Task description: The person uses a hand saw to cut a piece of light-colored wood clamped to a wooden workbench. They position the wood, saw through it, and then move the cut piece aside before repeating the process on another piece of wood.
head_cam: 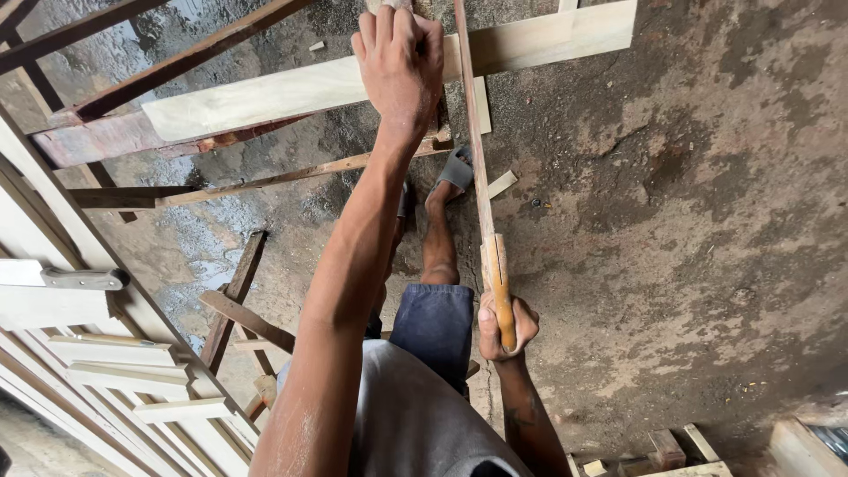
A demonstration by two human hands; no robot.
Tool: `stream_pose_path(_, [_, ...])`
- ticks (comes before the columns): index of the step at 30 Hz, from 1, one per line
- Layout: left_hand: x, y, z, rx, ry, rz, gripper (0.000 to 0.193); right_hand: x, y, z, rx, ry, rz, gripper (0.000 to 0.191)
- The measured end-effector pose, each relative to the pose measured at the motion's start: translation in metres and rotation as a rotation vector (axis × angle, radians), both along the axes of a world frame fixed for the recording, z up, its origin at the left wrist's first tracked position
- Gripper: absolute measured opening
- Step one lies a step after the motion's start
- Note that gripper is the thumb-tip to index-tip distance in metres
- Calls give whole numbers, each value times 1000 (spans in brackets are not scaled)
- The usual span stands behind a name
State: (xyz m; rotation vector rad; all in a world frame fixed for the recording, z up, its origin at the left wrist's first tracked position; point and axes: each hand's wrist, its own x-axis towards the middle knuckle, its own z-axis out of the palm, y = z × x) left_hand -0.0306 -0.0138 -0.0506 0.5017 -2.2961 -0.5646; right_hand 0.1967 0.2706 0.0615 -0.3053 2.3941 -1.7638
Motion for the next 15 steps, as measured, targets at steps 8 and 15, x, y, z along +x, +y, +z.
stream_pose_path(8, [-4,5,5,-27,-44,51,17,49,29,-11,82,28,-3,21])
stream_pose_path(15, [-1,1,15,52,-152,5,24,-21,-16,-6,-17,4,-128,21])
